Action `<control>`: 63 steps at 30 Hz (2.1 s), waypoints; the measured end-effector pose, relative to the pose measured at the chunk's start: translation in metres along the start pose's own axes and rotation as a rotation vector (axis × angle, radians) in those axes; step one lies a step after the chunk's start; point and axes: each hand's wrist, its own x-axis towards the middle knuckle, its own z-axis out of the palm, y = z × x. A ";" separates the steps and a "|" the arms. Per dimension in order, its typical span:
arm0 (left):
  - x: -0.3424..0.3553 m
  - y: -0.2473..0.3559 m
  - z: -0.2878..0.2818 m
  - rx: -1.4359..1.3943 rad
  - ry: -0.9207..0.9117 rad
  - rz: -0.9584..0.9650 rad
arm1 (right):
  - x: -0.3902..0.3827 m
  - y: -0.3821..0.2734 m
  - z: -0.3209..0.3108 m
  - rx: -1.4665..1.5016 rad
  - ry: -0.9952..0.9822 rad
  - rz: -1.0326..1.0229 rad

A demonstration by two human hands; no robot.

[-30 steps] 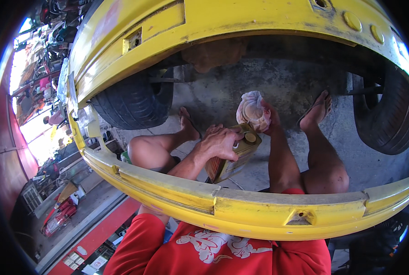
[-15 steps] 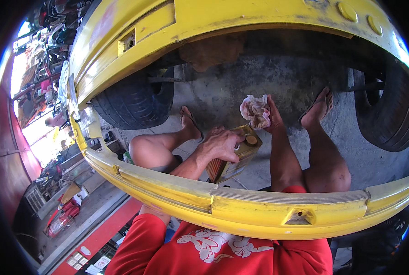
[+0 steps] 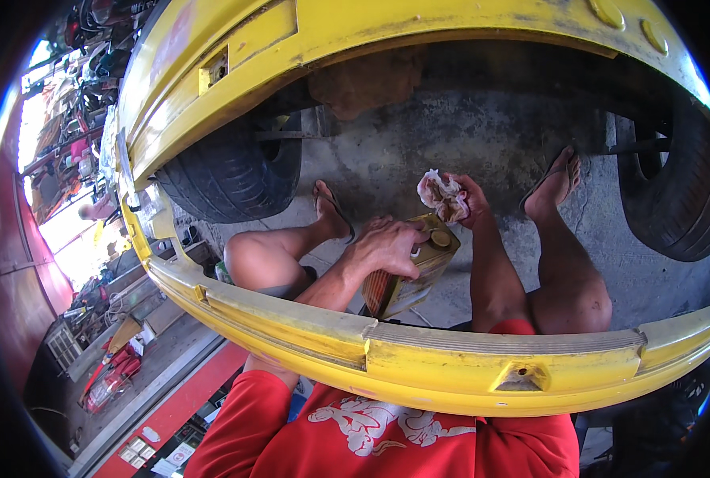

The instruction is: The person sands a yellow car bumper with a sanding block and wipes the surface with a cloth. The person alternates between sanding and wiping, focusing on different areas of the bumper.

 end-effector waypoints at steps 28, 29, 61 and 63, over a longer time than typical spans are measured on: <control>-0.010 0.003 0.052 0.190 0.325 0.027 | -0.036 -0.020 0.059 0.064 -0.360 -0.133; -0.009 -0.001 0.057 0.203 0.399 0.039 | -0.041 -0.025 0.065 0.085 -0.261 -0.236; -0.056 0.009 0.110 0.137 0.258 0.287 | -0.468 0.067 0.136 0.273 0.045 -1.436; -0.078 0.024 0.108 0.058 0.204 0.332 | -0.514 0.055 0.134 0.234 0.030 -1.585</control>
